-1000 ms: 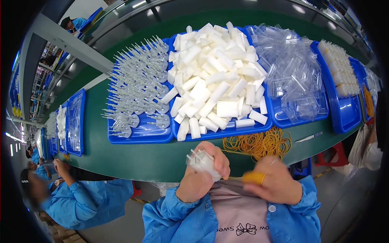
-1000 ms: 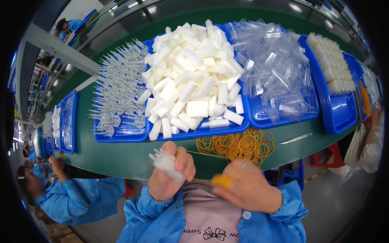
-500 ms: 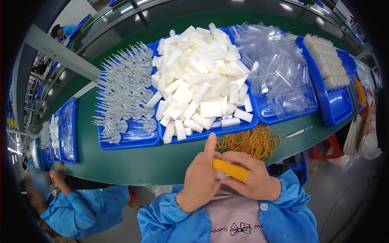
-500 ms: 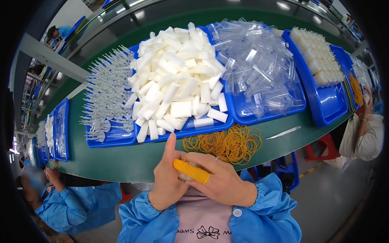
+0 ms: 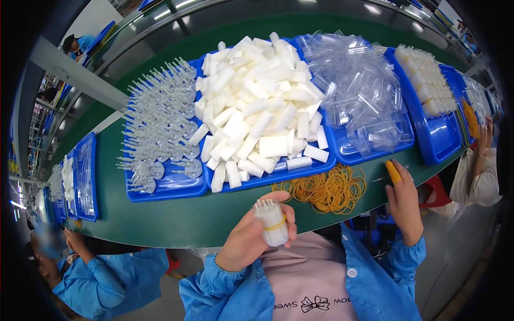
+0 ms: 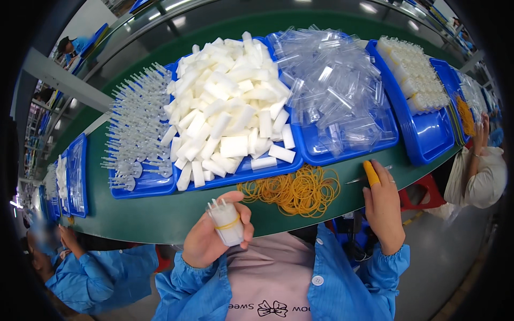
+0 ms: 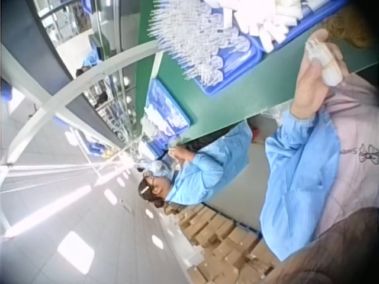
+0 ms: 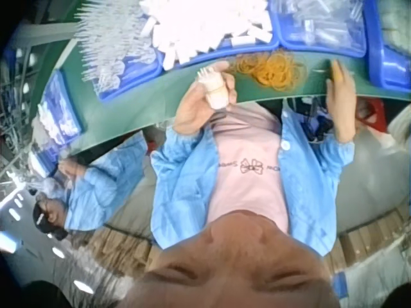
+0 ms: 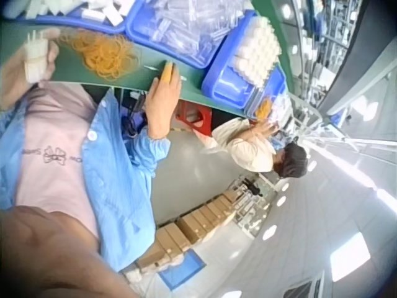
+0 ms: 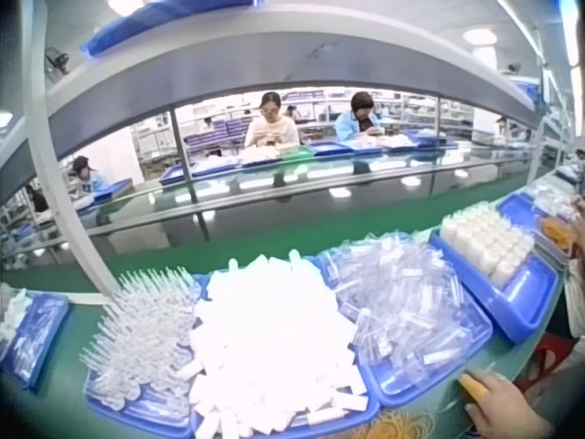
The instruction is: The person assembles small white plastic components by inserting clear plastic tubes into white cylindrical bases. They then secure the assembled units with yellow rubber bands and place them into a blue tray. The process is repeated continuously throughout the clip.
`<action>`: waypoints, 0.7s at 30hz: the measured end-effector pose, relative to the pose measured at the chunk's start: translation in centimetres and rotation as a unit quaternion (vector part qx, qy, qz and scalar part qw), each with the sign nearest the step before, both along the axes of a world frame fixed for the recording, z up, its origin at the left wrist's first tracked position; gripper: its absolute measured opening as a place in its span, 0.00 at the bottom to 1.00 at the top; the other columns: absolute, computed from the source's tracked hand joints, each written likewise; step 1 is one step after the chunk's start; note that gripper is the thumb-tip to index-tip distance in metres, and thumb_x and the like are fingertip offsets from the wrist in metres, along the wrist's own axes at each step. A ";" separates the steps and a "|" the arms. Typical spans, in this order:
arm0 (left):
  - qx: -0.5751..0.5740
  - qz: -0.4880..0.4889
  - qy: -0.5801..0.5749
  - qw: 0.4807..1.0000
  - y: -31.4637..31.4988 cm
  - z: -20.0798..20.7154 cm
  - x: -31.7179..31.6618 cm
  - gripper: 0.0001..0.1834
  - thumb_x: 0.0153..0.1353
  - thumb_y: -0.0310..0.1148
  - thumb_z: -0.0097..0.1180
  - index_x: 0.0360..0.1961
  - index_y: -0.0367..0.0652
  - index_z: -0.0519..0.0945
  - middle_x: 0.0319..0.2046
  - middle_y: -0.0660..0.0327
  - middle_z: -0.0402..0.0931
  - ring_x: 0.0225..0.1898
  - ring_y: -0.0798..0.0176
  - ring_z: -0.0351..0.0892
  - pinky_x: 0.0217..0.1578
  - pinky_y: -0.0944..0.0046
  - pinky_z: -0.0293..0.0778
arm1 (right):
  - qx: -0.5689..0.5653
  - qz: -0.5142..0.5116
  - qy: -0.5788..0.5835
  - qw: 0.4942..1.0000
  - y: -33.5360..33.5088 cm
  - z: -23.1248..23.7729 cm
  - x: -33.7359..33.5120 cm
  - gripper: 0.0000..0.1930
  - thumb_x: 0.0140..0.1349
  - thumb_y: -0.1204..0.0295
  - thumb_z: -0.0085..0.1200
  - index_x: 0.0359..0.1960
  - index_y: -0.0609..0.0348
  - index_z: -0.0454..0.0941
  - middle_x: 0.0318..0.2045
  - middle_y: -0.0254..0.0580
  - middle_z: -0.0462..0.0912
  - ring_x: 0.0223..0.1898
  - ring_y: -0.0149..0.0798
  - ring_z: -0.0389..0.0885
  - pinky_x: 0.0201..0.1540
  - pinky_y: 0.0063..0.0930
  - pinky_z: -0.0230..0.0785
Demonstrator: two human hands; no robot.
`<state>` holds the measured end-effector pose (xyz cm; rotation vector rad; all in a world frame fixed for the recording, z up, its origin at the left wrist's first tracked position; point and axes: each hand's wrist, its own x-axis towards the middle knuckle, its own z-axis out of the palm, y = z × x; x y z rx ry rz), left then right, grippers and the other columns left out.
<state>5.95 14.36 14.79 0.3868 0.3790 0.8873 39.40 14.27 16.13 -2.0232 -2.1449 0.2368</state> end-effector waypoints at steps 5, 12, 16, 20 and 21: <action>-0.002 0.039 0.034 0.999 0.3 -1.1 0.4 0.36 0.61 0.53 0.50 0.61 0.40 0.58 0.39 0.52 0.70 0.35 0.56 0.74 0.28 0.62 0.71 | -0.008 0.023 0.074 0.997 -2.7 -1.2 1.3 0.35 0.49 0.76 0.58 0.61 0.66 0.59 0.65 0.52 0.55 0.67 0.57 0.51 0.68 0.44 0.44; -0.006 0.028 0.030 0.999 0.4 -1.0 0.9 0.40 0.59 0.54 0.53 0.63 0.39 0.56 0.40 0.51 0.69 0.36 0.56 0.73 0.29 0.62 0.71 | 0.209 0.067 0.055 0.974 -4.4 -6.7 4.5 0.17 0.44 0.84 0.58 0.40 0.65 0.78 0.48 0.49 0.77 0.55 0.52 0.72 0.59 0.43 0.63; 0.007 0.078 -0.005 0.997 -0.1 -1.2 0.9 0.46 0.53 0.47 0.62 0.66 0.42 0.52 0.46 0.52 0.67 0.44 0.58 0.71 0.38 0.62 0.70 | 0.314 0.000 0.094 0.945 -4.4 -3.6 3.5 0.13 0.47 0.83 0.58 0.38 0.69 0.76 0.45 0.50 0.76 0.44 0.44 0.77 0.50 0.31 0.68; -0.010 0.070 0.016 0.997 -0.2 -0.9 1.5 0.43 0.52 0.37 0.63 0.66 0.43 0.54 0.44 0.55 0.68 0.42 0.60 0.71 0.37 0.63 0.69 | 0.337 -0.189 0.380 0.841 -4.0 -3.6 2.8 0.08 0.62 0.75 0.52 0.38 0.69 0.75 0.37 0.44 0.76 0.33 0.32 0.76 0.42 0.23 0.68; 0.003 0.063 0.054 0.997 -0.2 -0.9 1.5 0.41 0.53 0.36 0.62 0.65 0.42 0.55 0.43 0.56 0.69 0.41 0.62 0.71 0.36 0.64 0.69 | 0.302 -0.217 0.425 0.825 -3.4 -4.1 2.4 0.08 0.62 0.74 0.52 0.38 0.69 0.75 0.35 0.44 0.76 0.32 0.32 0.76 0.40 0.22 0.68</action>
